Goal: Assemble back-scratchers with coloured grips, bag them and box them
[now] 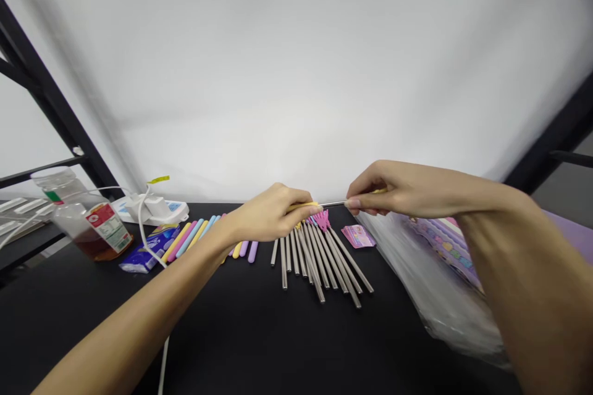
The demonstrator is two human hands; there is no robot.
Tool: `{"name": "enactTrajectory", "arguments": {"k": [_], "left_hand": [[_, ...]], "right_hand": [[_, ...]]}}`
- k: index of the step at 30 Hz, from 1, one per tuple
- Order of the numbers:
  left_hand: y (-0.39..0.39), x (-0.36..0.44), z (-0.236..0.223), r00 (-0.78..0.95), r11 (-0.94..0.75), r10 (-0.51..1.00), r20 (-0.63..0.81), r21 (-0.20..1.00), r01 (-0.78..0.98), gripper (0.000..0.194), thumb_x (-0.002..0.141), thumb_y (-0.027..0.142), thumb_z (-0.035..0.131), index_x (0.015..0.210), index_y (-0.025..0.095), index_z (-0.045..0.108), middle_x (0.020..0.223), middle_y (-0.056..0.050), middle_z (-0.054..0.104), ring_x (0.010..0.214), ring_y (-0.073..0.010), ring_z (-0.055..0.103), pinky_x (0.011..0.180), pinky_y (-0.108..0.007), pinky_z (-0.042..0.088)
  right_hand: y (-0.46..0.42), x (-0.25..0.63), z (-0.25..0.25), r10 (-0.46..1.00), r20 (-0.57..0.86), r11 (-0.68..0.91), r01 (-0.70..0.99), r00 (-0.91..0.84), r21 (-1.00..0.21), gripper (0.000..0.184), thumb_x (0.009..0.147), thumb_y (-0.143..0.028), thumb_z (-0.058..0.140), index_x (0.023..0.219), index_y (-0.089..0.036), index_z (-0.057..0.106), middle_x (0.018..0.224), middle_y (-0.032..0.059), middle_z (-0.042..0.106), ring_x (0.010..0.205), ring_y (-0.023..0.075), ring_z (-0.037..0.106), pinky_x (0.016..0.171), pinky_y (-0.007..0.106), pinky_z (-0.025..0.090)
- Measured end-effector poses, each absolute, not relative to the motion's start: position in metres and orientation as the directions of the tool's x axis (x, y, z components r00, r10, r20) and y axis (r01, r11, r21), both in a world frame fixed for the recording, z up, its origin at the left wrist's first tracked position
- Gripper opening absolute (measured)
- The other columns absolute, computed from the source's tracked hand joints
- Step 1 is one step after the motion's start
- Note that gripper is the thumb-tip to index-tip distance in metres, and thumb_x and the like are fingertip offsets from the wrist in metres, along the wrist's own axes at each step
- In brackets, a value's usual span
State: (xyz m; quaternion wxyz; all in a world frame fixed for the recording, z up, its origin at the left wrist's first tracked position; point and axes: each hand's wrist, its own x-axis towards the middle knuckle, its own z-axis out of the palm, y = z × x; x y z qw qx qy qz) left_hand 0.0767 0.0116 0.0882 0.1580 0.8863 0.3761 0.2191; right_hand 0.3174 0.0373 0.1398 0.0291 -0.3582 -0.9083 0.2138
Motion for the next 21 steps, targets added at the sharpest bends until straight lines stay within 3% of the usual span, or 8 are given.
{"name": "enactTrajectory", "arguments": {"k": [5, 10, 13, 18, 21], "left_hand": [[0.008, 0.074, 0.095, 0.629, -0.584, 0.762, 0.151, 0.579, 0.569, 0.047, 0.096, 0.050, 0.041, 0.083, 0.013, 0.067, 0.060, 0.004, 0.043, 0.051, -0.0065, 0.033, 0.047, -0.022, 0.026], [0.007, 0.064, 0.102, 0.631, -0.613, 0.753, 0.186, 0.545, 0.571, 0.040, 0.095, 0.046, 0.044, 0.098, 0.015, 0.070, 0.059, 0.004, 0.046, 0.051, -0.0064, 0.035, 0.048, -0.021, 0.026], [0.010, 0.056, 0.101, 0.658, -0.602, 0.743, 0.124, 0.552, 0.577, 0.038, 0.096, 0.043, 0.042, 0.107, 0.016, 0.067, 0.060, 0.003, 0.053, 0.051, -0.0077, 0.047, 0.052, -0.020, 0.035], [0.021, 0.024, 0.099, 0.631, -0.544, 0.776, -0.009, 0.496, 0.676, 0.020, 0.087, 0.034, 0.058, 0.083, 0.015, 0.058, 0.068, -0.001, 0.063, 0.058, -0.0094, 0.055, 0.055, -0.020, 0.039], [0.024, 0.012, 0.104, 0.551, -0.504, 0.834, 0.018, 0.428, 0.750, 0.016, 0.087, 0.031, 0.058, 0.085, 0.016, 0.057, 0.068, 0.000, 0.062, 0.058, -0.0093, 0.053, 0.054, -0.020, 0.035]], "right_hand": [[0.035, 0.315, 0.140, 0.676, -0.087, 0.655, 0.651, -0.732, -0.385, 0.039, 0.087, -0.042, 0.054, 0.059, -0.019, 0.041, 0.059, -0.0035, 0.028, 0.053, 0.0098, 0.023, 0.049, 0.027, 0.019], [0.034, 0.299, 0.130, 0.663, -0.005, 0.672, 0.598, -0.749, -0.436, 0.036, 0.089, -0.045, 0.051, 0.065, -0.018, 0.051, 0.061, -0.0025, 0.037, 0.055, 0.0106, 0.031, 0.052, 0.027, 0.023], [0.036, 0.287, 0.121, 0.643, -0.016, 0.674, 0.575, -0.766, -0.464, 0.036, 0.090, -0.046, 0.050, 0.068, -0.017, 0.055, 0.063, -0.0015, 0.044, 0.058, 0.0114, 0.037, 0.054, 0.027, 0.027], [0.048, 0.305, 0.118, 0.623, -0.127, 0.645, 0.599, -0.772, -0.475, 0.035, 0.090, -0.045, 0.051, 0.070, -0.017, 0.059, 0.062, -0.0007, 0.049, 0.057, 0.0122, 0.041, 0.055, 0.026, 0.031], [0.056, 0.326, 0.120, 0.666, -0.158, 0.581, 0.640, -0.729, -0.503, 0.032, 0.088, -0.043, 0.054, 0.072, -0.017, 0.063, 0.066, 0.0019, 0.056, 0.064, 0.0149, 0.049, 0.059, 0.027, 0.036]]}}
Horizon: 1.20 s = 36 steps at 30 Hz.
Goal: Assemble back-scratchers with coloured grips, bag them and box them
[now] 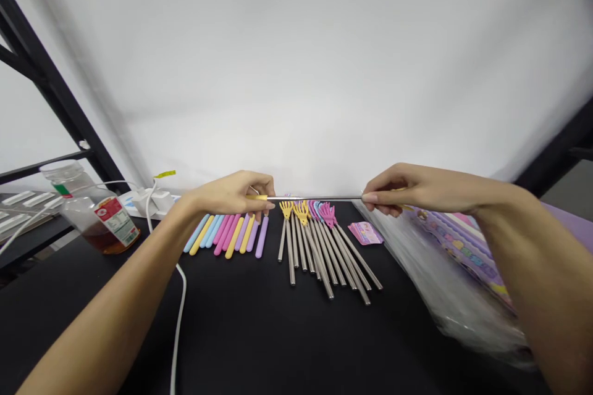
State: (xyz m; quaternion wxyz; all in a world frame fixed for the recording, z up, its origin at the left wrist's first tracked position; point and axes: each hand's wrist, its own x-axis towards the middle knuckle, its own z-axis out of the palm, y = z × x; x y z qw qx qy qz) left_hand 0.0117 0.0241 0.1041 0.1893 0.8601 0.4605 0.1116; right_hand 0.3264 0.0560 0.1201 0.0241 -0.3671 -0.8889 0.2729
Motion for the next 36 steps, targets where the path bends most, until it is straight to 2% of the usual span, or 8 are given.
{"name": "enactTrajectory", "arguments": {"k": [3, 7, 15, 19, 22, 26, 29, 36], "left_hand": [[0.023, 0.025, 0.107, 0.595, -0.590, 0.799, 0.087, 0.305, 0.748, 0.022, 0.088, 0.038, 0.057, 0.090, 0.017, 0.063, 0.063, 0.002, 0.057, 0.054, -0.0086, 0.044, 0.052, -0.021, 0.030], [0.022, 0.056, 0.101, 0.698, -0.697, 0.706, 0.121, 0.294, 0.654, 0.034, 0.096, 0.044, 0.044, 0.099, 0.021, 0.069, 0.072, 0.000, 0.063, 0.059, -0.0093, 0.047, 0.058, -0.022, 0.033], [0.026, 0.036, 0.097, 0.584, -0.600, 0.798, 0.148, 0.278, 0.750, 0.011, 0.087, 0.029, 0.057, 0.088, 0.018, 0.055, 0.061, 0.004, 0.055, 0.053, -0.0094, 0.044, 0.053, -0.023, 0.029], [0.029, 0.035, 0.096, 0.634, -0.635, 0.765, 0.115, 0.295, 0.713, 0.026, 0.090, 0.041, 0.054, 0.099, 0.018, 0.062, 0.061, 0.004, 0.054, 0.052, -0.0096, 0.042, 0.055, -0.024, 0.029], [0.030, 0.046, 0.091, 0.687, -0.684, 0.718, 0.113, 0.298, 0.666, 0.035, 0.096, 0.041, 0.043, 0.091, 0.017, 0.067, 0.065, 0.001, 0.059, 0.055, -0.0098, 0.046, 0.057, -0.024, 0.030], [0.029, 0.052, 0.087, 0.660, -0.680, 0.728, 0.184, 0.315, 0.662, 0.019, 0.092, 0.029, 0.051, 0.095, 0.015, 0.063, 0.067, 0.000, 0.061, 0.058, -0.0100, 0.049, 0.057, -0.023, 0.031], [0.027, 0.050, 0.090, 0.645, -0.675, 0.735, 0.207, 0.310, 0.670, 0.027, 0.093, 0.037, 0.050, 0.105, 0.017, 0.064, 0.063, 0.002, 0.058, 0.055, -0.0100, 0.045, 0.054, -0.023, 0.030], [0.032, 0.050, 0.092, 0.666, -0.664, 0.735, 0.125, 0.333, 0.670, 0.022, 0.094, 0.030, 0.049, 0.088, 0.015, 0.063, 0.069, -0.001, 0.064, 0.059, -0.0094, 0.051, 0.058, -0.022, 0.034]], "right_hand": [[0.056, 0.328, 0.118, 0.633, -0.246, 0.553, 0.651, -0.734, -0.521, 0.030, 0.086, -0.044, 0.057, 0.091, -0.018, 0.070, 0.076, 0.0043, 0.063, 0.071, 0.0181, 0.055, 0.064, 0.028, 0.040], [0.049, 0.301, 0.110, 0.569, -0.257, 0.569, 0.600, -0.781, -0.563, 0.044, 0.086, -0.054, 0.056, 0.111, -0.019, 0.066, 0.078, 0.0041, 0.064, 0.069, 0.0175, 0.055, 0.062, 0.028, 0.040], [0.060, 0.302, 0.101, 0.582, -0.100, 0.641, 0.531, -0.807, -0.554, 0.045, 0.093, -0.054, 0.045, 0.093, -0.016, 0.068, 0.066, -0.0020, 0.041, 0.058, 0.0112, 0.032, 0.055, 0.027, 0.030], [0.063, 0.318, 0.107, 0.581, -0.205, 0.571, 0.574, -0.788, -0.588, 0.041, 0.092, -0.050, 0.048, 0.110, -0.018, 0.067, 0.067, -0.0008, 0.047, 0.059, 0.0125, 0.038, 0.056, 0.027, 0.032], [0.059, 0.317, 0.108, 0.564, -0.296, 0.520, 0.610, -0.771, -0.598, 0.037, 0.090, -0.047, 0.052, 0.107, -0.016, 0.065, 0.072, 0.0026, 0.055, 0.062, 0.0145, 0.045, 0.061, 0.029, 0.038], [0.057, 0.305, 0.103, 0.608, -0.159, 0.605, 0.583, -0.778, -0.543, 0.038, 0.088, -0.054, 0.054, 0.097, -0.019, 0.065, 0.073, 0.0004, 0.051, 0.063, 0.0137, 0.040, 0.060, 0.028, 0.034], [0.060, 0.300, 0.101, 0.598, -0.056, 0.652, 0.526, -0.800, -0.546, 0.043, 0.092, -0.056, 0.044, 0.090, -0.018, 0.065, 0.068, -0.0018, 0.044, 0.061, 0.0124, 0.034, 0.058, 0.027, 0.030], [0.062, 0.299, 0.107, 0.576, -0.153, 0.633, 0.557, -0.803, -0.538, 0.027, 0.090, -0.038, 0.051, 0.079, -0.016, 0.062, 0.068, 0.0007, 0.054, 0.061, 0.0130, 0.045, 0.059, 0.027, 0.034]]}}
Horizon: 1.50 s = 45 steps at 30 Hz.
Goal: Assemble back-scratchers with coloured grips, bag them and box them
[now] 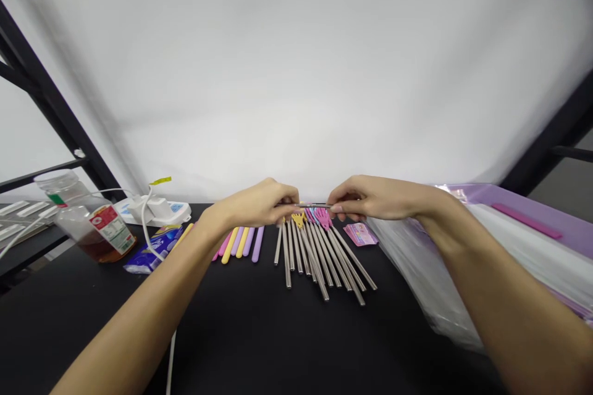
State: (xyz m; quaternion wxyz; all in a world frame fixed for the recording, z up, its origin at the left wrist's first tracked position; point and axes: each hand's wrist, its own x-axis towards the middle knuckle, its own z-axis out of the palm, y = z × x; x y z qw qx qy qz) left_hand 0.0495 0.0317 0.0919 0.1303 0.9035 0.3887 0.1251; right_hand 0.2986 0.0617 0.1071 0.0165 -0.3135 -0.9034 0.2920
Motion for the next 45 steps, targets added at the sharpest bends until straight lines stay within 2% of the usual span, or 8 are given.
{"name": "enactTrajectory", "arguments": {"k": [3, 8, 14, 18, 23, 32, 38, 45], "left_hand": [[0.031, 0.056, 0.088, 0.635, -0.657, 0.750, 0.184, 0.317, 0.684, 0.011, 0.089, 0.023, 0.053, 0.089, 0.015, 0.060, 0.066, 0.000, 0.061, 0.057, -0.0096, 0.048, 0.055, -0.022, 0.030], [0.031, 0.050, 0.090, 0.662, -0.661, 0.733, 0.158, 0.396, 0.637, 0.036, 0.094, 0.043, 0.046, 0.102, 0.016, 0.069, 0.065, 0.000, 0.059, 0.056, -0.0089, 0.047, 0.055, -0.022, 0.033], [0.034, 0.018, 0.100, 0.576, -0.511, 0.817, -0.010, 0.450, 0.732, 0.034, 0.091, 0.041, 0.051, 0.103, 0.014, 0.067, 0.069, -0.002, 0.064, 0.058, -0.0101, 0.054, 0.055, -0.021, 0.037], [0.033, 0.040, 0.094, 0.648, -0.615, 0.757, 0.082, 0.424, 0.665, 0.028, 0.089, 0.039, 0.056, 0.103, 0.016, 0.065, 0.077, -0.002, 0.066, 0.064, -0.0099, 0.053, 0.057, -0.021, 0.036], [0.035, 0.050, 0.087, 0.662, -0.632, 0.742, 0.103, 0.436, 0.640, 0.044, 0.093, 0.049, 0.045, 0.084, 0.014, 0.070, 0.060, 0.001, 0.048, 0.053, -0.0079, 0.034, 0.050, -0.022, 0.026], [0.030, -0.004, 0.103, 0.543, -0.454, 0.840, -0.027, 0.514, 0.728, 0.043, 0.085, 0.055, 0.056, 0.074, 0.014, 0.068, 0.057, 0.001, 0.049, 0.051, -0.0086, 0.039, 0.049, -0.023, 0.028], [0.026, 0.061, 0.092, 0.671, -0.642, 0.731, 0.125, 0.459, 0.614, 0.042, 0.096, 0.048, 0.042, 0.104, 0.018, 0.070, 0.074, -0.002, 0.067, 0.060, -0.0100, 0.054, 0.060, -0.022, 0.039], [0.028, 0.072, 0.090, 0.681, -0.702, 0.696, 0.228, 0.415, 0.579, 0.036, 0.097, 0.040, 0.044, 0.105, 0.016, 0.070, 0.072, -0.001, 0.065, 0.056, -0.0079, 0.047, 0.058, -0.021, 0.035]], "right_hand": [[0.061, 0.291, 0.104, 0.621, -0.105, 0.642, 0.582, -0.776, -0.499, 0.027, 0.088, -0.040, 0.054, 0.086, -0.016, 0.065, 0.068, -0.0006, 0.051, 0.060, 0.0123, 0.040, 0.058, 0.026, 0.031], [0.070, 0.300, 0.099, 0.566, -0.021, 0.679, 0.481, -0.824, -0.555, 0.050, 0.090, -0.059, 0.046, 0.098, -0.016, 0.070, 0.071, 0.0002, 0.051, 0.064, 0.0136, 0.038, 0.061, 0.028, 0.030], [0.073, 0.337, 0.109, 0.664, -0.176, 0.548, 0.633, -0.727, -0.546, 0.035, 0.086, -0.051, 0.058, 0.080, -0.017, 0.067, 0.067, 0.0011, 0.054, 0.061, 0.0138, 0.043, 0.060, 0.028, 0.032], [0.070, 0.319, 0.106, 0.633, -0.214, 0.547, 0.625, -0.744, -0.557, 0.034, 0.083, -0.049, 0.063, 0.093, -0.017, 0.066, 0.070, 0.0005, 0.054, 0.063, 0.0141, 0.045, 0.060, 0.027, 0.034], [0.074, 0.311, 0.099, 0.595, -0.075, 0.624, 0.518, -0.800, -0.585, 0.046, 0.088, -0.059, 0.052, 0.077, -0.016, 0.064, 0.063, -0.0034, 0.035, 0.059, 0.0114, 0.029, 0.056, 0.026, 0.026], [0.074, 0.378, 0.109, 0.784, -0.131, 0.445, 0.697, -0.606, -0.562, 0.051, 0.080, -0.065, 0.061, 0.095, -0.019, 0.075, 0.062, -0.0010, 0.040, 0.058, 0.0119, 0.029, 0.053, 0.027, 0.024], [0.067, 0.357, 0.117, 0.687, -0.119, 0.574, 0.637, -0.716, -0.515, 0.047, 0.081, -0.063, 0.059, 0.068, -0.018, 0.066, 0.061, -0.0020, 0.032, 0.060, 0.0119, 0.024, 0.054, 0.026, 0.023], [0.066, 0.366, 0.117, 0.722, -0.157, 0.476, 0.649, -0.673, -0.593, 0.039, 0.081, -0.056, 0.064, 0.081, -0.018, 0.071, 0.061, -0.0036, 0.029, 0.057, 0.0107, 0.023, 0.052, 0.026, 0.021]]}}
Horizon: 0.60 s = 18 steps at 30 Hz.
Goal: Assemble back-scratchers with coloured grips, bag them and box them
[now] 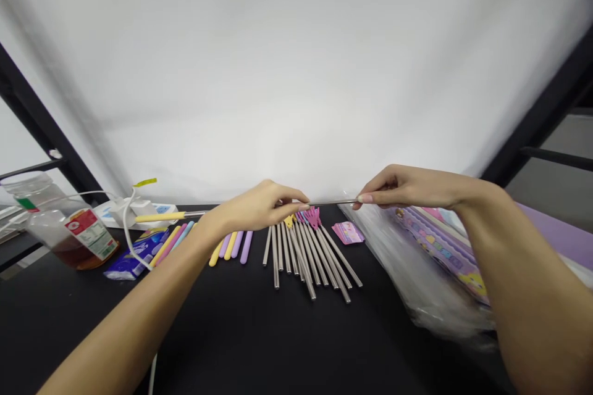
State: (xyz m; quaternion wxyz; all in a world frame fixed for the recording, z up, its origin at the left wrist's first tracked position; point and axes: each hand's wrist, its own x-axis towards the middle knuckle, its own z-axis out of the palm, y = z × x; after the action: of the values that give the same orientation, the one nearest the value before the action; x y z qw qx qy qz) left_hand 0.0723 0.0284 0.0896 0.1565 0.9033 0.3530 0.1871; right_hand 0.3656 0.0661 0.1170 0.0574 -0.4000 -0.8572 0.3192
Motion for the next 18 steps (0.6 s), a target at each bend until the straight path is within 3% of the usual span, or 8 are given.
{"name": "enactTrajectory", "arguments": {"k": [3, 9, 15, 18], "left_hand": [[0.029, 0.063, 0.094, 0.670, -0.686, 0.713, 0.208, 0.404, 0.604, 0.037, 0.097, 0.042, 0.044, 0.105, 0.017, 0.071, 0.065, 0.001, 0.059, 0.053, -0.0072, 0.042, 0.054, -0.021, 0.031], [0.032, 0.070, 0.085, 0.643, -0.695, 0.717, 0.268, 0.329, 0.639, 0.032, 0.096, 0.037, 0.047, 0.098, 0.016, 0.071, 0.058, 0.003, 0.054, 0.050, -0.0073, 0.039, 0.052, -0.021, 0.030], [0.038, 0.073, 0.077, 0.645, -0.724, 0.680, 0.348, 0.186, 0.664, 0.031, 0.098, 0.034, 0.045, 0.113, 0.019, 0.067, 0.075, -0.003, 0.069, 0.061, -0.0104, 0.057, 0.061, -0.022, 0.037], [0.041, 0.048, 0.084, 0.589, -0.634, 0.761, 0.271, 0.119, 0.764, 0.034, 0.097, 0.043, 0.046, 0.097, 0.019, 0.070, 0.063, 0.000, 0.063, 0.054, -0.0102, 0.052, 0.055, -0.023, 0.033]], "right_hand": [[0.067, 0.368, 0.117, 0.717, -0.169, 0.461, 0.642, -0.677, -0.613, 0.039, 0.082, -0.055, 0.064, 0.087, -0.017, 0.073, 0.061, -0.0045, 0.027, 0.056, 0.0101, 0.021, 0.051, 0.026, 0.020], [0.072, 0.362, 0.112, 0.694, -0.190, 0.456, 0.627, -0.695, -0.632, 0.045, 0.084, -0.054, 0.064, 0.107, -0.017, 0.073, 0.066, -0.0019, 0.039, 0.058, 0.0098, 0.028, 0.051, 0.025, 0.023], [0.079, 0.352, 0.105, 0.631, -0.182, 0.494, 0.571, -0.754, -0.656, 0.040, 0.087, -0.053, 0.060, 0.095, -0.015, 0.072, 0.058, -0.0052, 0.029, 0.053, 0.0089, 0.023, 0.050, 0.026, 0.020], [0.081, 0.363, 0.103, 0.694, -0.162, 0.464, 0.608, -0.701, -0.645, 0.036, 0.085, -0.052, 0.063, 0.089, -0.017, 0.068, 0.062, -0.0039, 0.033, 0.056, 0.0098, 0.026, 0.051, 0.026, 0.021]]}}
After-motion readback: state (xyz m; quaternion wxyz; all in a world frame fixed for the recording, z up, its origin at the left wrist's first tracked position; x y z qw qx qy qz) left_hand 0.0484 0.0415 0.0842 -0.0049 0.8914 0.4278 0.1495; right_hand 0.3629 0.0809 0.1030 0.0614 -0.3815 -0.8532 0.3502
